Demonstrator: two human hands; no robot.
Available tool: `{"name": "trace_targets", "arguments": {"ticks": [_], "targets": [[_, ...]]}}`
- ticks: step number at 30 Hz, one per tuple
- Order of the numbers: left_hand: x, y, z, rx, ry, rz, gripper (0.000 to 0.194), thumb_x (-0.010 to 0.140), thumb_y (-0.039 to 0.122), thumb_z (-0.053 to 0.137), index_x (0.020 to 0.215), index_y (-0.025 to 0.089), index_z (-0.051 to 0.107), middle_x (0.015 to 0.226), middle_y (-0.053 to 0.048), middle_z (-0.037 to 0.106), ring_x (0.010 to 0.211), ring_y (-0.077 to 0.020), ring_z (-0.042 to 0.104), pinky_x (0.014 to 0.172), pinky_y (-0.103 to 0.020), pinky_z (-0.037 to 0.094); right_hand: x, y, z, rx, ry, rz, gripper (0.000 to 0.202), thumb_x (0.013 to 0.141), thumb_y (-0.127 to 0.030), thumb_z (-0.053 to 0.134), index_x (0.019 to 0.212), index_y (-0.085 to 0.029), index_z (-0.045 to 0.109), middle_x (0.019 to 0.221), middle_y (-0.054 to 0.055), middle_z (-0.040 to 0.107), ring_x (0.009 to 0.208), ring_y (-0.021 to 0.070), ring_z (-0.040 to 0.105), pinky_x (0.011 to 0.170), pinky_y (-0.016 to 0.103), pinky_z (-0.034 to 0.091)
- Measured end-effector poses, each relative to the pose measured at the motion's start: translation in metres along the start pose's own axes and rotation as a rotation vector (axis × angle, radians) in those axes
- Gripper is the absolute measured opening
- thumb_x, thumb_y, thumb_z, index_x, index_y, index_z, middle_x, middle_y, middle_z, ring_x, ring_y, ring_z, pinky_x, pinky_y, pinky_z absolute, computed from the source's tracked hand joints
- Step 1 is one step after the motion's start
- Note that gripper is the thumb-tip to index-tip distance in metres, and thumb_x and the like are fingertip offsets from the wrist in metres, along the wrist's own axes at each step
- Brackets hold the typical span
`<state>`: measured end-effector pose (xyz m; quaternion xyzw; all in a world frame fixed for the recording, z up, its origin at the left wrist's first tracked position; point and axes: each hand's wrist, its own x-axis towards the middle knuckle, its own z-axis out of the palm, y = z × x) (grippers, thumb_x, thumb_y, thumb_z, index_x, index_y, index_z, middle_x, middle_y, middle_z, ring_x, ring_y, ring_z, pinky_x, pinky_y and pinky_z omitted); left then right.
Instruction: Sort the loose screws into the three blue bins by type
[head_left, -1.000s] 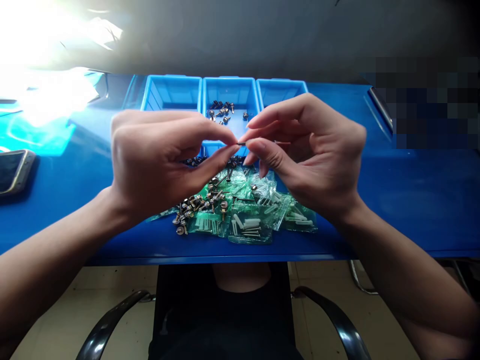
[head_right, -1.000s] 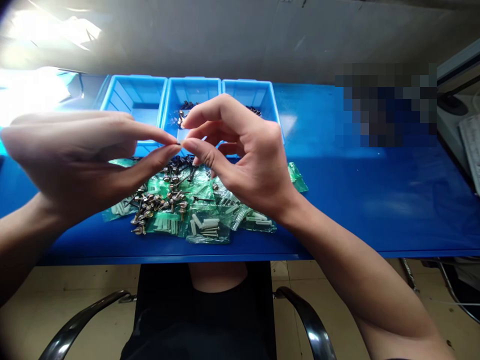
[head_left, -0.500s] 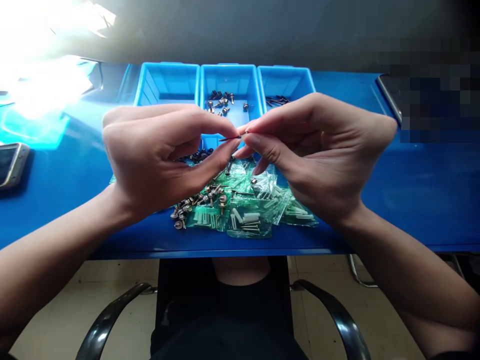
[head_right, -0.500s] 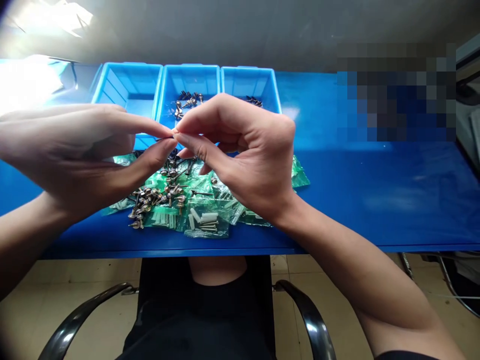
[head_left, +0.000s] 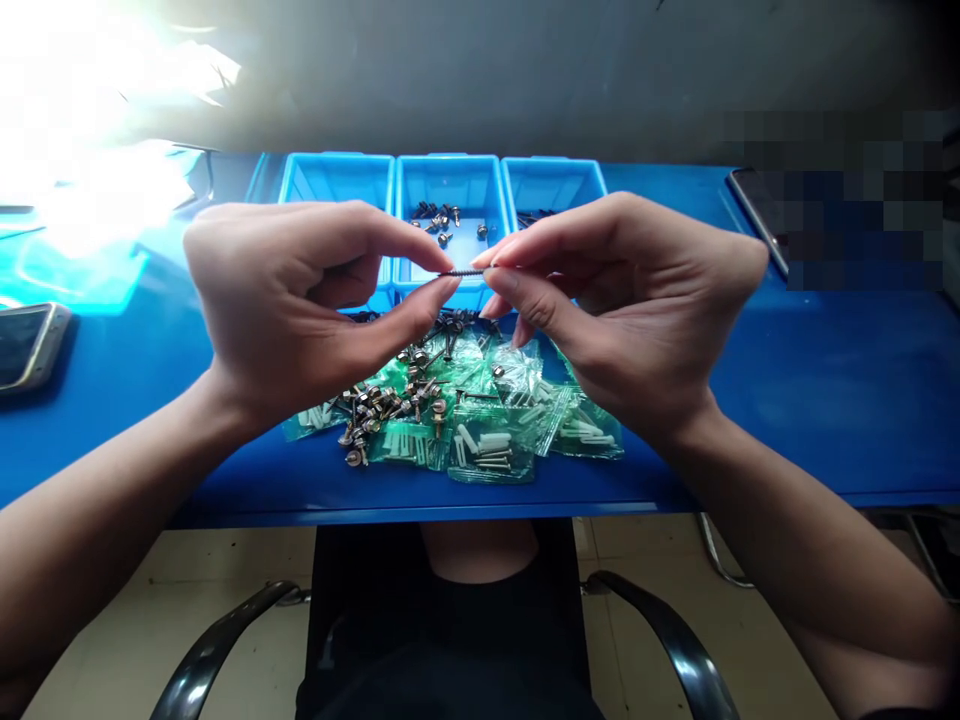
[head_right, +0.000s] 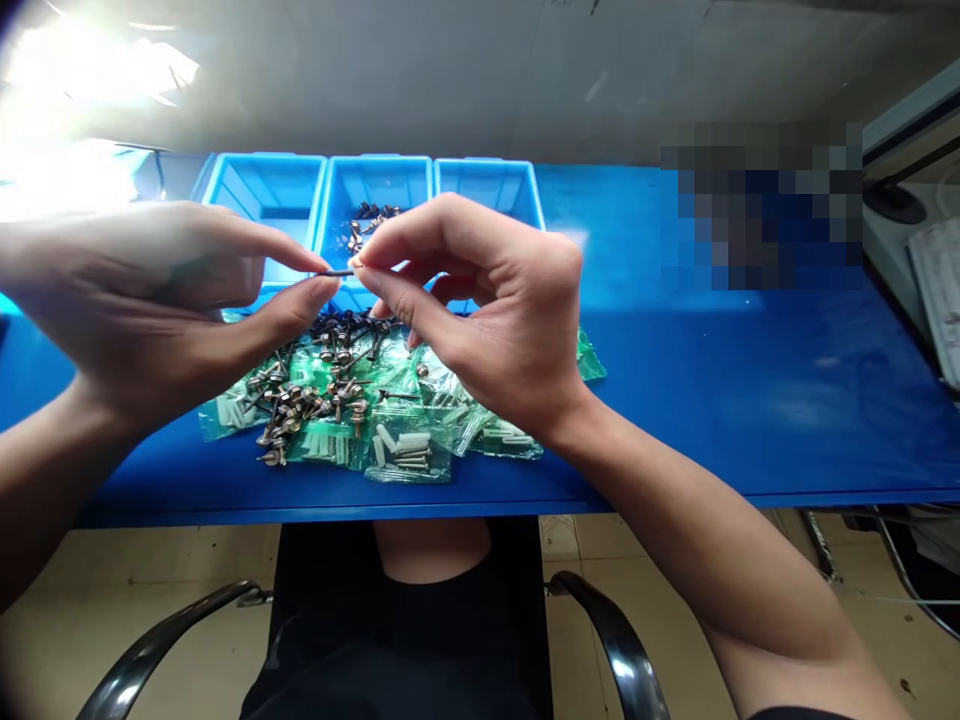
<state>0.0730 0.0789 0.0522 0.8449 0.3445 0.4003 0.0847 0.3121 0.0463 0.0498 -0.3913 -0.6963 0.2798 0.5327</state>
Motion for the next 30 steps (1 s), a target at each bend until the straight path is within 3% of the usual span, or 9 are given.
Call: {"name": "trace_targets", "arguments": {"ticks": [2,4,10,13,16,21,26,28,30], "targets": [[0.001,0.005,0.002,0.006,0.090,0.005,0.019,0.099,0.043,0.080,0.100,0.025,0.082,0.054,0.007,0.035,0.055,-0.0086,0.035,0.056,-0.033,0.031,0.000,0.004,0.001,-0.035,0.024,-0.004,0.015,0.096,-0.047,0.085,0.097,-0.034,0.078,0.104,0.002,0.084,0.087,0.0281,0.082,0.068,0.043,0.075],[0.001,0.008,0.003,0.000,0.094,-0.003,0.020,0.098,0.044,0.080,0.099,0.025,0.083,0.052,0.007,0.032,0.054,-0.0088,0.037,0.055,-0.033,0.032,0.000,0.007,0.002,-0.043,0.045,-0.025,0.018,0.095,-0.053,0.085,0.095,-0.037,0.078,0.101,-0.001,0.084,0.086,0.0281,0.082,0.065,0.043,0.074],[0.002,0.006,0.004,0.021,0.022,-0.055,0.024,0.102,0.043,0.074,0.098,0.021,0.081,0.049,0.007,0.025,0.054,-0.0073,0.035,0.058,-0.032,0.031,0.002,0.005,0.002,-0.004,0.073,-0.069,0.012,0.095,-0.026,0.087,0.098,-0.037,0.082,0.101,-0.002,0.084,0.082,0.0258,0.081,0.059,0.043,0.071],[0.003,-0.001,0.007,-0.056,0.103,-0.035,0.014,0.099,0.033,0.079,0.093,0.020,0.076,0.055,0.007,0.037,0.055,-0.0051,0.033,0.056,-0.029,0.030,0.010,0.010,-0.005,-0.042,0.181,-0.141,0.016,0.094,-0.019,0.086,0.097,-0.034,0.082,0.093,-0.002,0.083,0.073,0.0214,0.078,0.052,0.038,0.064],[0.005,-0.007,0.010,-0.134,0.186,0.011,0.014,0.093,0.020,0.083,0.096,0.019,0.070,0.059,0.009,0.041,0.054,-0.0032,0.032,0.052,-0.024,0.028,0.023,0.022,-0.016,-0.125,0.291,-0.172,0.008,0.092,-0.023,0.089,0.092,-0.027,0.083,0.085,0.001,0.081,0.064,0.0175,0.071,0.054,0.035,0.060],[0.003,-0.002,0.011,-0.149,0.167,0.062,0.028,0.090,0.013,0.078,0.114,0.020,0.067,0.056,0.012,0.041,0.048,-0.0036,0.029,0.050,-0.024,0.029,0.026,0.030,-0.019,-0.252,0.220,-0.142,0.011,0.093,-0.023,0.087,0.104,-0.023,0.083,0.105,0.006,0.083,0.063,0.0136,0.064,0.047,0.031,0.046],[-0.005,0.016,0.013,-0.179,0.028,-0.005,0.058,0.091,0.013,0.070,0.146,0.020,0.054,0.069,0.009,0.051,0.047,-0.0052,0.029,0.047,-0.025,0.028,0.006,0.017,-0.002,-0.282,0.060,-0.336,0.015,0.099,-0.022,0.079,0.112,-0.030,0.080,0.117,0.003,0.078,0.085,0.0185,0.072,0.059,0.034,0.059],[-0.007,0.019,0.016,-0.237,-0.041,-0.004,0.065,0.092,0.012,0.067,0.153,0.020,0.048,0.077,0.006,0.057,0.048,-0.0047,0.031,0.047,-0.024,0.031,0.001,0.015,0.001,-0.294,-0.036,-0.436,0.017,0.101,-0.024,0.078,0.116,-0.031,0.079,0.115,0.003,0.079,0.085,0.0195,0.073,0.059,0.034,0.062],[-0.009,0.020,0.019,-0.271,-0.107,0.001,0.069,0.093,0.010,0.063,0.158,0.019,0.043,0.073,0.008,0.053,0.048,-0.0050,0.029,0.048,-0.023,0.034,0.000,0.016,0.003,-0.302,-0.102,-0.475,0.015,0.103,-0.025,0.076,0.117,-0.030,0.078,0.111,0.003,0.079,0.080,0.0178,0.073,0.057,0.033,0.061]]}}
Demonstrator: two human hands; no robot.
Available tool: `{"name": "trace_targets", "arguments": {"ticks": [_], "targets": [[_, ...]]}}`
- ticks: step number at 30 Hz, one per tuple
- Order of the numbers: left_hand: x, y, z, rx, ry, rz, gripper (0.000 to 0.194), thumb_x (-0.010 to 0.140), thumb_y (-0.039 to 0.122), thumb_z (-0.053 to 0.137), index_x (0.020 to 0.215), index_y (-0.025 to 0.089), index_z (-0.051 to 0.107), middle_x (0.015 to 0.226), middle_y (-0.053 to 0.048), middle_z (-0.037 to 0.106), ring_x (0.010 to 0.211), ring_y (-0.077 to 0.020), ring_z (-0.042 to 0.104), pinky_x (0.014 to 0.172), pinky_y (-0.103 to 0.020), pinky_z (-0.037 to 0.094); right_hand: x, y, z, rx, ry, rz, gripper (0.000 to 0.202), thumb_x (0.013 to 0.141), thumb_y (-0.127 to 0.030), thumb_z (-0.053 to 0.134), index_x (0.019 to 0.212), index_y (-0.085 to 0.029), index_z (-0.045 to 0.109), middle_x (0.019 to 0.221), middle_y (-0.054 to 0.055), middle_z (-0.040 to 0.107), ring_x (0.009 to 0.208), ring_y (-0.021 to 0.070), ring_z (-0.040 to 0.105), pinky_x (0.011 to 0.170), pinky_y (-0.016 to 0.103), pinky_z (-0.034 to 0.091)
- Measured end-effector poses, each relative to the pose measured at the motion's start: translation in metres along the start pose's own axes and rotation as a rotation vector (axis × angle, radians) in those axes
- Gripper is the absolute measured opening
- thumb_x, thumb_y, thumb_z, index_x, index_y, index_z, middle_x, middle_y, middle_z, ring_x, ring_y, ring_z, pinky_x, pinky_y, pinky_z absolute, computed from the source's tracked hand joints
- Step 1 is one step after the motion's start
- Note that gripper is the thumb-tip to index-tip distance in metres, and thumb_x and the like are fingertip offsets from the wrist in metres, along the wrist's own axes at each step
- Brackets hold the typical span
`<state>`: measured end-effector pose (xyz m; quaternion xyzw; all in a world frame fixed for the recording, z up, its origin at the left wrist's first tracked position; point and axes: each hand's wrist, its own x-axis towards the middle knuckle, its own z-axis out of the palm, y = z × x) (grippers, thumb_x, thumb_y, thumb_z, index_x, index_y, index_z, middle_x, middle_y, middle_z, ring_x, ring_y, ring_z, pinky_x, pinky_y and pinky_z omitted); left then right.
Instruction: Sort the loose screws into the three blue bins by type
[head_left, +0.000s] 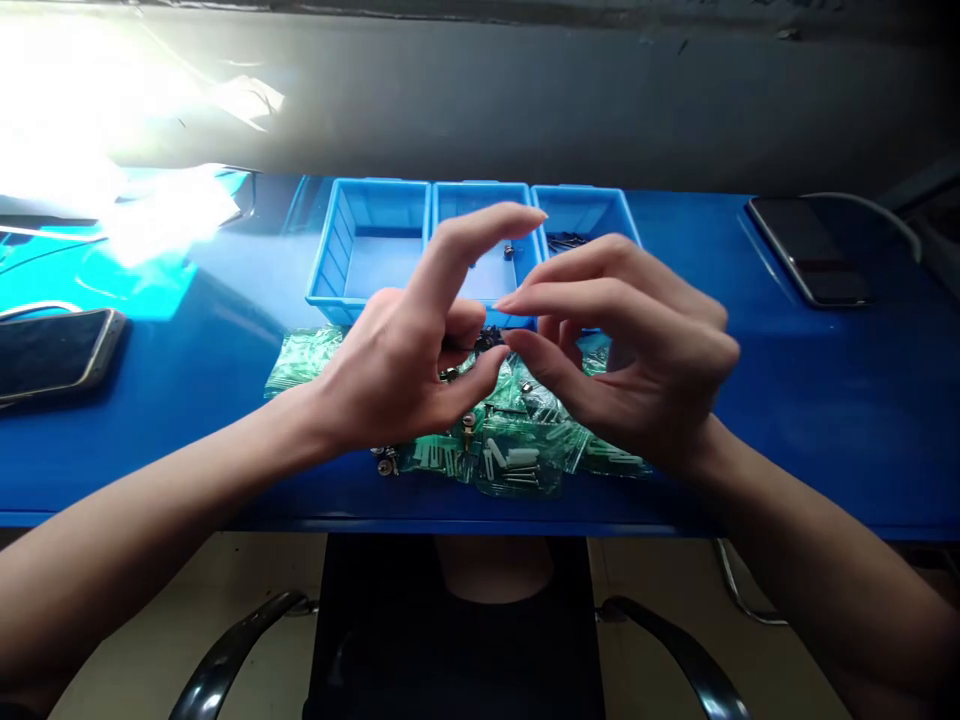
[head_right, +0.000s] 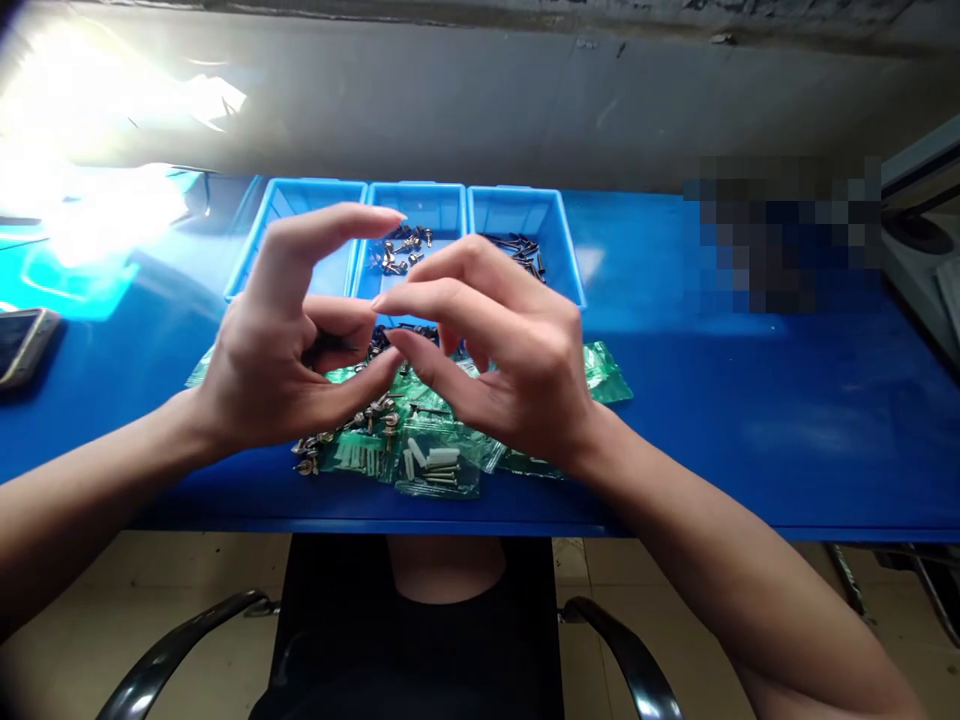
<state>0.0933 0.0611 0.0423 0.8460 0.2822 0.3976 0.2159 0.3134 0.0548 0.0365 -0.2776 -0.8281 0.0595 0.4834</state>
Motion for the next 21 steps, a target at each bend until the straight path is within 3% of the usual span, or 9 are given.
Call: {"name": "trace_targets", "arguments": {"ticks": [3,9,17,21], "targets": [[-0.0004,-0.0032,0.0025,0.002,-0.033,0.042,0.072,0.093,0.007,0.060,0.161,0.019,0.039,0.066,0.012,0.042,0.049,-0.0055,0.027,0.049,-0.020,0.035,0.0001,0.0019,0.0007,0.022,-0.052,0.001,0.012,0.103,-0.021,0.075,0.115,-0.025,0.078,0.101,0.003,0.078,0.070,0.0141,0.068,0.056,0.031,0.060],[-0.0043,-0.0092,0.0045,0.021,-0.081,0.019,0.081,0.090,0.010,0.063,0.165,0.022,0.035,0.071,0.009,0.054,0.051,-0.0059,0.040,0.049,-0.020,0.035,-0.0012,-0.0046,0.0035,0.024,-0.096,-0.045,0.004,0.101,-0.016,0.078,0.103,-0.017,0.075,0.093,0.005,0.076,0.070,0.0115,0.065,0.060,0.028,0.058],[-0.0077,-0.0088,0.0071,0.071,-0.119,-0.020,0.078,0.091,0.014,0.053,0.167,0.021,0.034,0.073,0.007,0.060,0.053,-0.0093,0.044,0.049,-0.025,0.038,-0.0067,-0.0052,0.0087,-0.043,-0.160,-0.041,0.007,0.106,-0.011,0.068,0.105,-0.017,0.073,0.093,0.004,0.074,0.076,0.0140,0.069,0.063,0.029,0.058],[0.0006,-0.0076,0.0008,0.076,-0.054,0.061,0.078,0.087,0.011,0.062,0.161,0.020,0.040,0.066,0.010,0.049,0.047,-0.0079,0.036,0.044,-0.023,0.033,-0.0016,-0.0018,0.0016,0.012,-0.108,0.000,0.010,0.104,-0.013,0.070,0.101,-0.022,0.073,0.090,0.003,0.073,0.073,0.0156,0.068,0.062,0.032,0.059]]}}
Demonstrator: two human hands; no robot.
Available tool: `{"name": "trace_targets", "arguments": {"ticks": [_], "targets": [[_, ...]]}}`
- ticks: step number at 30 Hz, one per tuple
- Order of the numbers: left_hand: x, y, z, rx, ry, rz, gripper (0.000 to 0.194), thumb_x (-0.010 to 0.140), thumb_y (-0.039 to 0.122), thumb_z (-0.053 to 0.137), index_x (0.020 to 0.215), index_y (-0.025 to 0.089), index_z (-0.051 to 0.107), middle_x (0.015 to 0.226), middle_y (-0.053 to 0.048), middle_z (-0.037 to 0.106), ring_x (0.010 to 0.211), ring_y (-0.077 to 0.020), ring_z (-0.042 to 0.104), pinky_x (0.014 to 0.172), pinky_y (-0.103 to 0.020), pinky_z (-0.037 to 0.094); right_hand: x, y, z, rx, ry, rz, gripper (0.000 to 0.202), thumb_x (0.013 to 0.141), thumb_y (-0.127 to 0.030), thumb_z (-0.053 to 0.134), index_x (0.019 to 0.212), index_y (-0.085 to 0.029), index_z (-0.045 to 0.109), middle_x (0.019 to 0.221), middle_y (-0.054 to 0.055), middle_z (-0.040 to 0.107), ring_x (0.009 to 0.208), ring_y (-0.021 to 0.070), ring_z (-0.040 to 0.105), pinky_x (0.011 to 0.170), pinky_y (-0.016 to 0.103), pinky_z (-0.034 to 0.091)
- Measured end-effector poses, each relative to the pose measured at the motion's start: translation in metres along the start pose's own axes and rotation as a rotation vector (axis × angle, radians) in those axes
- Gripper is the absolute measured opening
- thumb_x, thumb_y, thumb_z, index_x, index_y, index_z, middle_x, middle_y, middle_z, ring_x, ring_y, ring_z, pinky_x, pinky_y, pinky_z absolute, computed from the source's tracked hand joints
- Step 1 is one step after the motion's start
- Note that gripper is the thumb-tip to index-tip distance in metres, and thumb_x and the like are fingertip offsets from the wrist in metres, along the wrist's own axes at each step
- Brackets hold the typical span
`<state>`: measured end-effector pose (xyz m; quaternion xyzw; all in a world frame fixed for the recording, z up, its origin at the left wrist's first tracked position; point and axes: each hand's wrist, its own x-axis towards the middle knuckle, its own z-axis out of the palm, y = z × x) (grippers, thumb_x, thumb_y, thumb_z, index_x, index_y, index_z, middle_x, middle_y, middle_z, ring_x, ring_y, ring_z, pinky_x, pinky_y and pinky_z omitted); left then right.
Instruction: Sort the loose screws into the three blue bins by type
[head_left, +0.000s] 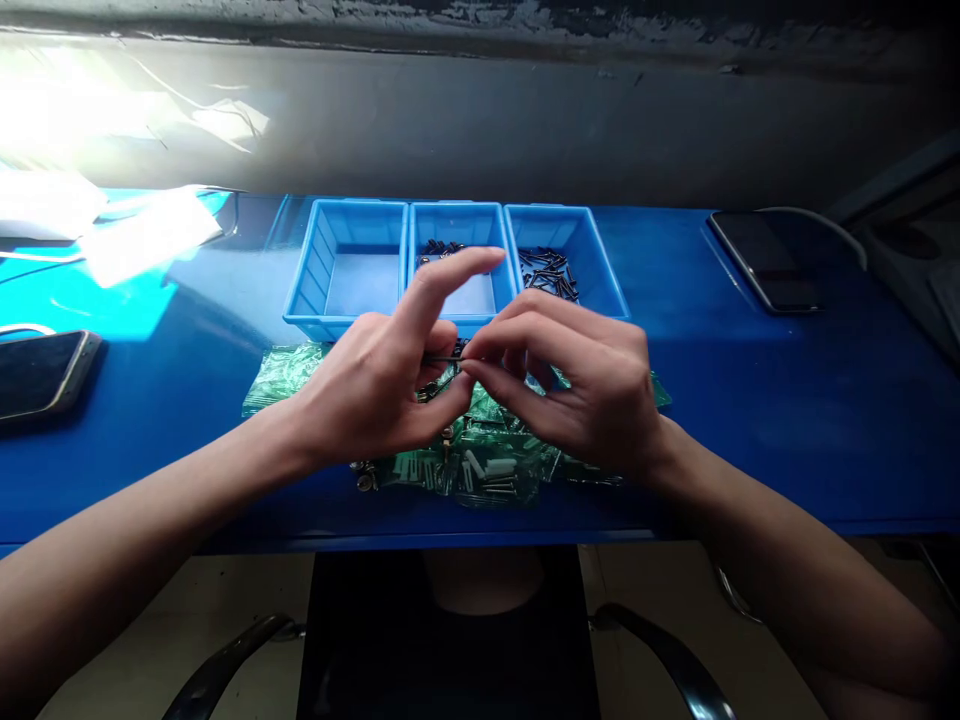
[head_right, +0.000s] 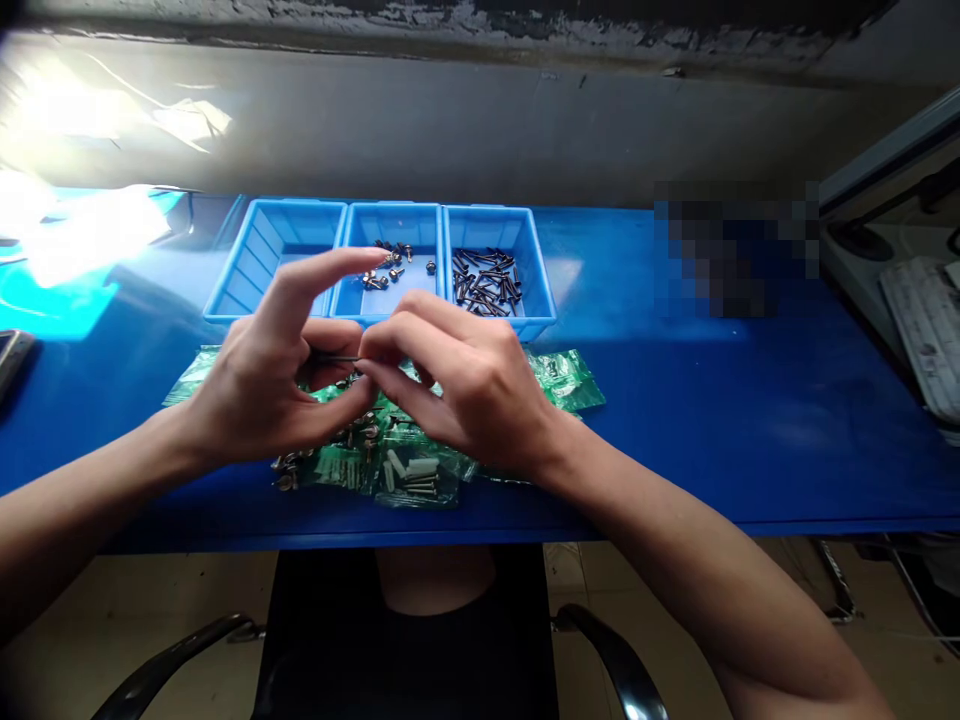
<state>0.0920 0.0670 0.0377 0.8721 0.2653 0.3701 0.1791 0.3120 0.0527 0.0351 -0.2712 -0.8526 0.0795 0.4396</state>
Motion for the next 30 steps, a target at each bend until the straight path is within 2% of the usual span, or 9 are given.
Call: {"name": "trace_targets", "arguments": {"ticks": [3,8,12,17,21,25,30], "targets": [[0.005,-0.002,-0.008,0.015,0.077,-0.001,0.065,0.088,0.013,0.067,0.150,0.024,0.052,0.061,0.012,0.039,0.045,-0.0076,0.031,0.045,-0.024,0.033,0.004,0.001,-0.006,0.016,0.077,0.100,0.014,0.103,-0.017,0.072,0.095,-0.027,0.075,0.085,0.000,0.072,0.070,0.0169,0.065,0.062,0.036,0.059],[0.006,-0.006,-0.015,0.072,0.163,-0.047,0.024,0.096,0.023,0.070,0.119,0.028,0.069,0.057,0.010,0.042,0.049,-0.0091,0.033,0.054,-0.029,0.037,0.008,0.001,-0.011,-0.013,0.146,0.193,0.013,0.102,-0.023,0.072,0.091,-0.028,0.076,0.083,0.000,0.073,0.069,0.0176,0.066,0.057,0.036,0.058],[0.004,-0.007,-0.016,0.094,0.212,-0.062,0.009,0.099,0.031,0.073,0.107,0.030,0.073,0.058,0.008,0.043,0.051,-0.0099,0.034,0.054,-0.031,0.035,0.008,0.003,-0.011,0.001,0.153,0.203,0.012,0.101,-0.021,0.072,0.091,-0.027,0.077,0.084,0.001,0.074,0.070,0.0178,0.066,0.056,0.036,0.058],[0.002,-0.007,-0.015,0.110,0.212,-0.036,0.008,0.104,0.031,0.071,0.111,0.030,0.073,0.060,0.008,0.045,0.052,-0.0092,0.036,0.054,-0.030,0.034,0.004,0.004,-0.010,0.090,0.143,0.316,0.004,0.100,-0.033,0.078,0.099,-0.031,0.075,0.094,0.001,0.079,0.075,0.0204,0.072,0.057,0.037,0.064],[0.002,-0.002,-0.013,0.197,0.226,0.029,0.009,0.105,0.028,0.071,0.113,0.030,0.074,0.058,0.009,0.043,0.052,-0.0079,0.039,0.054,-0.027,0.036,0.000,0.003,-0.007,0.233,0.100,0.405,0.015,0.099,-0.037,0.080,0.113,-0.035,0.074,0.105,0.001,0.082,0.079,0.0233,0.075,0.054,0.038,0.067],[0.002,0.003,-0.012,0.272,0.228,0.140,0.007,0.103,0.027,0.075,0.109,0.026,0.075,0.057,0.009,0.044,0.050,-0.0060,0.038,0.052,-0.024,0.035,0.000,0.002,-0.002,0.356,0.119,0.433,0.009,0.096,-0.035,0.083,0.103,-0.034,0.077,0.097,0.001,0.083,0.071,0.0242,0.074,0.053,0.042,0.067],[0.001,0.001,-0.014,0.312,0.181,0.101,0.008,0.104,0.025,0.073,0.110,0.024,0.076,0.058,0.009,0.046,0.051,-0.0060,0.039,0.054,-0.026,0.037,0.000,0.002,-0.001,0.351,0.137,0.478,0.017,0.089,-0.040,0.091,0.099,-0.032,0.079,0.093,0.002,0.082,0.071,0.0257,0.075,0.061,0.045,0.071]]}}
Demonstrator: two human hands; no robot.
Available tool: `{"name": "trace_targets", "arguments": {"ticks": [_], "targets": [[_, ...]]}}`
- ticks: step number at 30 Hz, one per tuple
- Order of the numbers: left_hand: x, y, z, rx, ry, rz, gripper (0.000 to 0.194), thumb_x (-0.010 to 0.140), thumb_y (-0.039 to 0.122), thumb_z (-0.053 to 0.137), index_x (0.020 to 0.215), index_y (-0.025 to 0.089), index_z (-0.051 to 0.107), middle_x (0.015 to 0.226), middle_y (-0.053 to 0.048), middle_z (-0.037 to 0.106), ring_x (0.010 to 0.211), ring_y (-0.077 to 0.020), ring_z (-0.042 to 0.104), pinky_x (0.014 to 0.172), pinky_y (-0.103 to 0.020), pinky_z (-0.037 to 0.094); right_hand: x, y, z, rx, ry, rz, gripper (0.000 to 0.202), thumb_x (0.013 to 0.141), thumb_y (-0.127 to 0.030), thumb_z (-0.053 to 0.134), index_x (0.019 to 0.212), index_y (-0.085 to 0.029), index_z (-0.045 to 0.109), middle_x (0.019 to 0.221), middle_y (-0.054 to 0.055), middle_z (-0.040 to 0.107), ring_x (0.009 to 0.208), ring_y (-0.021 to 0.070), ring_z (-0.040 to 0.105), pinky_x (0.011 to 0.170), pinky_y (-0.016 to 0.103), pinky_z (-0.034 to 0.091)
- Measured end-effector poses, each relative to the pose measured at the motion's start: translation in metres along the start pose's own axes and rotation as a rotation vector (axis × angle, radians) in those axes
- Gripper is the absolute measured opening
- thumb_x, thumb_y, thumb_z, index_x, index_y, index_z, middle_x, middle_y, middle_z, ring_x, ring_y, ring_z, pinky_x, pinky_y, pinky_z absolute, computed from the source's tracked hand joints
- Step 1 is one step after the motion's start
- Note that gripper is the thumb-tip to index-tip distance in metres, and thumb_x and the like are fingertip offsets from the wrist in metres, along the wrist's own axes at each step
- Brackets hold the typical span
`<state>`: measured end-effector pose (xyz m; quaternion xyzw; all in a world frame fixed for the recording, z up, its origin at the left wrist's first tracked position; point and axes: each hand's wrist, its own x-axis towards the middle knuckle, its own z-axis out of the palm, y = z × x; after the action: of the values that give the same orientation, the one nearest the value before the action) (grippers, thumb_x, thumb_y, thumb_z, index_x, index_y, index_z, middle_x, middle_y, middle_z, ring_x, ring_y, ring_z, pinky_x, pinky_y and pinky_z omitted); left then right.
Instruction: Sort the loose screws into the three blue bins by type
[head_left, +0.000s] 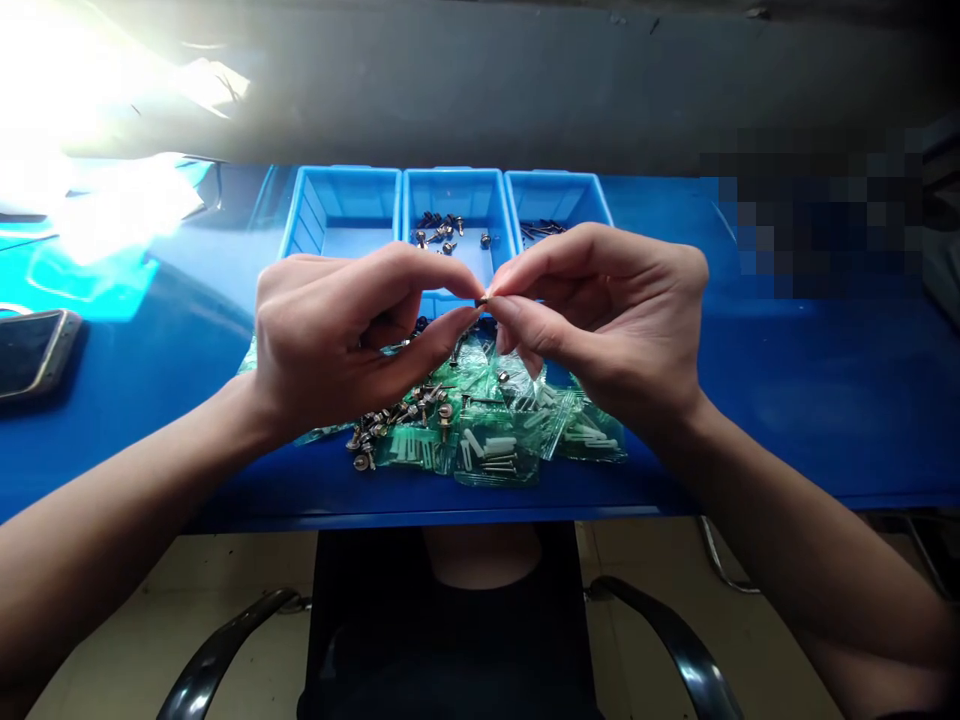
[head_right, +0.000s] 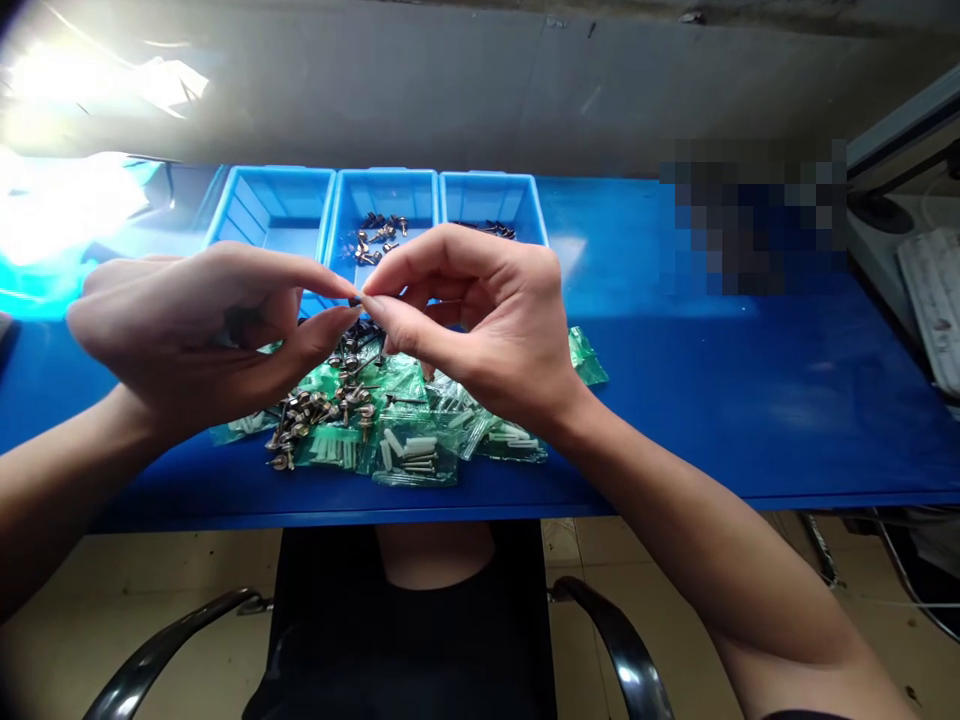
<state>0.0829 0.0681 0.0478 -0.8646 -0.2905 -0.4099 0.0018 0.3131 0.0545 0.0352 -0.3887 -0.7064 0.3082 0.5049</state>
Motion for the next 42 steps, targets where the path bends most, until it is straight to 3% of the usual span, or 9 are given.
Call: {"name": "trace_targets", "arguments": {"ticks": [5,10,16,20,24,27,29,35,42], "targets": [[-0.001,-0.011,-0.001,-0.063,0.001,-0.002,0.010,0.102,0.030,0.075,0.108,0.023,0.076,0.058,0.009,0.046,0.053,-0.0045,0.041,0.056,-0.029,0.036,0.001,-0.004,-0.002,0.031,0.013,-0.040,0.007,0.095,-0.028,0.085,0.099,-0.030,0.080,0.099,0.003,0.082,0.073,0.0238,0.076,0.060,0.043,0.071],[0.002,-0.018,-0.003,-0.034,-0.044,-0.067,0.016,0.105,0.038,0.074,0.108,0.022,0.078,0.058,0.008,0.047,0.055,-0.0041,0.040,0.058,-0.029,0.038,0.007,-0.008,-0.004,0.184,0.035,-0.105,0.019,0.089,-0.007,0.085,0.096,-0.024,0.083,0.091,-0.001,0.080,0.068,0.0166,0.074,0.048,0.033,0.063],[0.005,-0.018,-0.001,-0.030,-0.009,-0.073,0.017,0.105,0.039,0.072,0.101,0.024,0.080,0.054,0.008,0.049,0.050,-0.0060,0.041,0.056,-0.028,0.037,0.008,-0.007,-0.004,0.077,0.085,-0.076,0.018,0.092,-0.014,0.083,0.092,-0.032,0.081,0.089,-0.003,0.081,0.066,0.0207,0.076,0.048,0.040,0.065],[0.004,-0.012,0.003,-0.072,0.011,-0.066,0.009,0.103,0.034,0.072,0.104,0.026,0.077,0.057,0.007,0.049,0.051,-0.0081,0.040,0.055,-0.028,0.036,0.006,-0.006,-0.002,0.030,0.092,-0.109,0.018,0.095,-0.016,0.080,0.095,-0.034,0.080,0.093,-0.002,0.083,0.077,0.0251,0.082,0.063,0.044,0.073],[0.009,-0.010,0.003,-0.499,0.067,-0.332,0.014,0.099,0.034,0.078,0.110,0.026,0.074,0.059,0.007,0.043,0.050,-0.0078,0.035,0.049,-0.027,0.029,0.011,0.003,-0.007,0.020,0.214,-0.174,0.019,0.097,-0.015,0.082,0.101,-0.033,0.083,0.092,-0.001,0.083,0.080,0.0241,0.083,0.076,0.045,0.074],[0.018,-0.017,-0.005,-1.043,-0.015,-0.639,0.020,0.103,0.038,0.071,0.116,0.023,0.072,0.062,0.006,0.037,0.047,-0.0074,0.029,0.042,-0.027,0.023,0.022,0.013,-0.018,-0.009,0.396,-0.196,0.017,0.094,-0.015,0.084,0.098,-0.031,0.084,0.087,-0.001,0.081,0.078,0.0220,0.081,0.069,0.040,0.071],[0.022,-0.023,-0.011,-1.205,-0.090,-0.775,0.029,0.108,0.045,0.060,0.121,0.021,0.071,0.067,0.004,0.039,0.048,-0.0082,0.028,0.040,-0.028,0.022,0.027,0.018,-0.024,-0.062,0.433,-0.173,0.016,0.095,-0.016,0.082,0.097,-0.032,0.083,0.091,0.000,0.081,0.077,0.0208,0.080,0.060,0.036,0.066],[0.020,-0.022,-0.009,-1.287,-0.167,-0.919,0.047,0.115,0.051,0.035,0.135,0.020,0.064,0.085,-0.006,0.056,0.061,-0.0128,0.048,0.044,-0.025,0.029,0.018,0.013,-0.014,-0.190,0.245,-0.193,0.012,0.096,-0.016,0.076,0.102,-0.025,0.081,0.093,0.000,0.082,0.074,0.0168,0.076,0.060,0.032,0.062],[0.026,0.000,-0.004,-1.656,0.204,-1.248,0.036,0.113,0.040,0.047,0.127,0.012,0.064,0.088,-0.007,0.063,0.069,-0.0102,0.062,0.056,-0.015,0.053,0.000,-0.003,0.005,-0.243,-0.032,-0.416,0.019,0.099,-0.005,0.071,0.111,-0.016,0.079,0.095,0.006,0.081,0.076,0.0145,0.072,0.062,0.030,0.059]]}}
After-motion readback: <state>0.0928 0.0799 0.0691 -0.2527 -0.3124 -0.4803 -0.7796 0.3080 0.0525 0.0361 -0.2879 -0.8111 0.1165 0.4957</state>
